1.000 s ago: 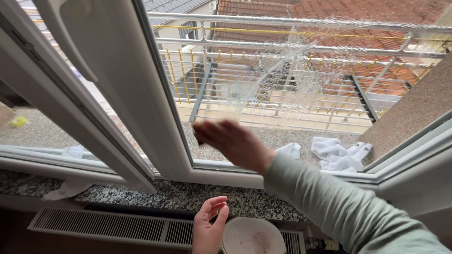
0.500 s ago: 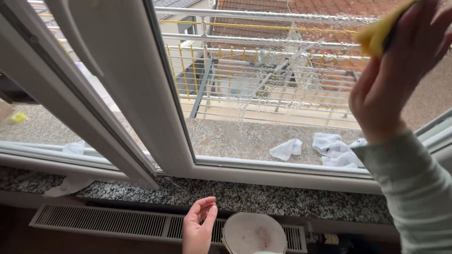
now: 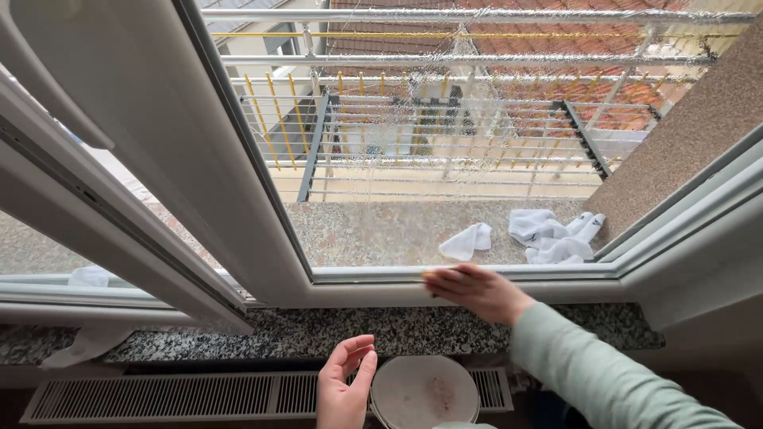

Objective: The person wipes a window and its sill using a yellow sponge dipped in a bucket of soapy water. They repeatedly clean the glass and frame, occasionally dipping the sponge to reload it with solution.

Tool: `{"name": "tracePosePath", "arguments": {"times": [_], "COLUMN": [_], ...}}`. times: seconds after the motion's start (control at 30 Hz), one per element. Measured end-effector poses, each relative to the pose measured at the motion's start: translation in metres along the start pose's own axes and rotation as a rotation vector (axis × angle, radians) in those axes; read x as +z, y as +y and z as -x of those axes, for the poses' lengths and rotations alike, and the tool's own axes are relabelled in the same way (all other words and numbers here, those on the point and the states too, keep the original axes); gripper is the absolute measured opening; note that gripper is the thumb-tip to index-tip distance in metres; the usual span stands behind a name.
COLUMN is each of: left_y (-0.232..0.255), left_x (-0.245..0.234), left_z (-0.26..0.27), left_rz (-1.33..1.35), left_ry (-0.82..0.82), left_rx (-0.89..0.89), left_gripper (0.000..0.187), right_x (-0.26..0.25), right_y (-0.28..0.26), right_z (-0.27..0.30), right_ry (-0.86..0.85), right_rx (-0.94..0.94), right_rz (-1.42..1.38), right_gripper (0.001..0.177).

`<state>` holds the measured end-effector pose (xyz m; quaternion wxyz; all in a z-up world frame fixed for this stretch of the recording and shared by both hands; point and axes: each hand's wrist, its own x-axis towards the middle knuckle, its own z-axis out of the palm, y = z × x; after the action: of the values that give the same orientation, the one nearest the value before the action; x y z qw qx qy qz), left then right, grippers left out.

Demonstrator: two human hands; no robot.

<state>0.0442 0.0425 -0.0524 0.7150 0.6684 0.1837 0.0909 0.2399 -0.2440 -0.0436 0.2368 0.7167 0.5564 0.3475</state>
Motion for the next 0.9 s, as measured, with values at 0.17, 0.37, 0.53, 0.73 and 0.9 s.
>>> {"name": "tracePosePath", "arguments": {"times": [0.17, 0.37, 0.53, 0.73, 0.9], "left_y": [-0.026, -0.010, -0.010, -0.007, -0.018], "left_x": [-0.001, 0.028, 0.046, 0.049, 0.050], "left_z": [-0.006, -0.004, -0.005, -0.002, -0.004], "left_rz": [-0.022, -0.058, -0.064, -0.116, -0.030], "left_ry": [0.024, -0.096, -0.179, -0.181, -0.107], "left_rx": [-0.064, -0.054, -0.022, -0.003, -0.029], "left_gripper": [0.023, 0.022, 0.023, 0.024, 0.025], "right_x": [0.026, -0.108, -0.110, -0.030, -0.023], "right_y": [0.086, 0.221, 0.197, 0.067, 0.081], "right_z": [0.121, 0.061, -0.010, 0.027, 0.131], "right_ry": [-0.036, 0.492, 0.621, 0.092, -0.104], "right_rx": [0.270, 1.054, 1.067, 0.259, -0.025], "right_rz": [0.153, -0.060, -0.078, 0.110, -0.091], "right_gripper": [0.087, 0.059, 0.061, 0.056, 0.087]}}
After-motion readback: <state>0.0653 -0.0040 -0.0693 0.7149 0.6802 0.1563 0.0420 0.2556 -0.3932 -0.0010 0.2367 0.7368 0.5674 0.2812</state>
